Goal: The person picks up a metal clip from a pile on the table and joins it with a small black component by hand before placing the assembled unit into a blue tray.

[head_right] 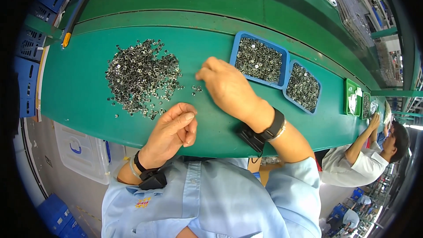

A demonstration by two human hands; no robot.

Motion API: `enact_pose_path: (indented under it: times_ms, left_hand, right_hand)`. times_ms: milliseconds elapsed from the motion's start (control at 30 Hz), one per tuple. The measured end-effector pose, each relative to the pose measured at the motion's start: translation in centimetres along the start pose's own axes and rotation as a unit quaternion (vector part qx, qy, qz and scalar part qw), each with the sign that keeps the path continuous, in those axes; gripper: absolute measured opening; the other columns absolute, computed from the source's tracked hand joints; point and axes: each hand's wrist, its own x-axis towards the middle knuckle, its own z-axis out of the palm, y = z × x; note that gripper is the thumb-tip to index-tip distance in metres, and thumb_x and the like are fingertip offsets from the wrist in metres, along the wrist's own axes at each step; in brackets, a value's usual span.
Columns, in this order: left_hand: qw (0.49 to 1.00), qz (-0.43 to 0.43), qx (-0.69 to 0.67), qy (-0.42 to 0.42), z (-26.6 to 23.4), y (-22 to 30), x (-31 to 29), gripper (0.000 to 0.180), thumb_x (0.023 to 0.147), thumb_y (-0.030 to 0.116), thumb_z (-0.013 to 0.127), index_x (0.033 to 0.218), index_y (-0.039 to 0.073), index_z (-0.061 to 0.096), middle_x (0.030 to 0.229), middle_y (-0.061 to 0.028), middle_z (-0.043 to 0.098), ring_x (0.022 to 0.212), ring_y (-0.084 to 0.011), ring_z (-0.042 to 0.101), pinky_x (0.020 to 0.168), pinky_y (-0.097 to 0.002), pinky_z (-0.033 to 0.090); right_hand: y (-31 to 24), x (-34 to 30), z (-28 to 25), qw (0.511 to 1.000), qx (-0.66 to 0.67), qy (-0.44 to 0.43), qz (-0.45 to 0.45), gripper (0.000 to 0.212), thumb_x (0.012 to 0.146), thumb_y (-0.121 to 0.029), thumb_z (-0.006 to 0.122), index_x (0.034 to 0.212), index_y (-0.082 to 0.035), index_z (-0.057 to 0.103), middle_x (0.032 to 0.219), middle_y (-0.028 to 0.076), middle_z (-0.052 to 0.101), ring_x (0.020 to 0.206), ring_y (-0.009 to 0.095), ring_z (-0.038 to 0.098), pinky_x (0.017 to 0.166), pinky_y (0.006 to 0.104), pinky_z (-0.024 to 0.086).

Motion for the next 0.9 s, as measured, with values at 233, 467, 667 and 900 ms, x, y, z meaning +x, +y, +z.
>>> enact_pose_path:
  times_ms: [233,467,667,900]
  left_hand:
    - [1.000,0.002,0.000,0.010,-0.1,0.2,0.1,0.012,0.094,0.015,0.047,0.102,0.007,0.050,0.070,-0.0038,0.054,0.051,-0.0110,0.048,0.046,-0.0252,0.035]
    - [1.000,0.011,0.005,0.021,0.1,0.1,0.0,0.013,0.094,0.015,0.047,0.103,0.007,0.050,0.070,-0.0038,0.054,0.051,-0.0110,0.049,0.046,-0.0247,0.035]
    - [0.997,0.036,0.058,0.035,1.1,0.3,0.3,0.016,0.094,0.018,0.049,0.105,0.006,0.050,0.072,-0.0035,0.055,0.052,-0.0098,0.049,0.045,-0.0232,0.036]
    - [0.996,0.059,0.071,0.021,1.9,-0.4,1.1,0.018,0.093,0.019,0.053,0.103,0.004,0.052,0.074,-0.0031,0.056,0.053,-0.0084,0.049,0.045,-0.0219,0.037]
  right_hand:
    - [-0.7,-1.8,-0.3,0.997,0.046,-0.005,0.058,0.016,0.075,-0.006,0.064,0.090,-0.006,0.059,0.089,0.009,0.056,0.079,0.028,0.057,0.066,0.0371,0.047]
    - [-0.9,-2.0,0.6,0.999,-0.008,-0.008,0.038,0.016,0.074,-0.009,0.067,0.088,-0.007,0.060,0.087,0.008,0.056,0.077,0.027,0.058,0.063,0.0361,0.048]
    - [-2.0,-3.2,-0.9,0.993,0.101,0.056,-0.001,0.018,0.071,-0.006,0.069,0.088,-0.007,0.062,0.088,0.007,0.058,0.078,0.026,0.058,0.065,0.0341,0.048]
    - [-3.0,-4.6,-2.0,0.983,0.170,0.066,0.008,0.019,0.072,-0.004,0.069,0.090,-0.007,0.063,0.089,0.008,0.058,0.079,0.025,0.058,0.066,0.0337,0.048]
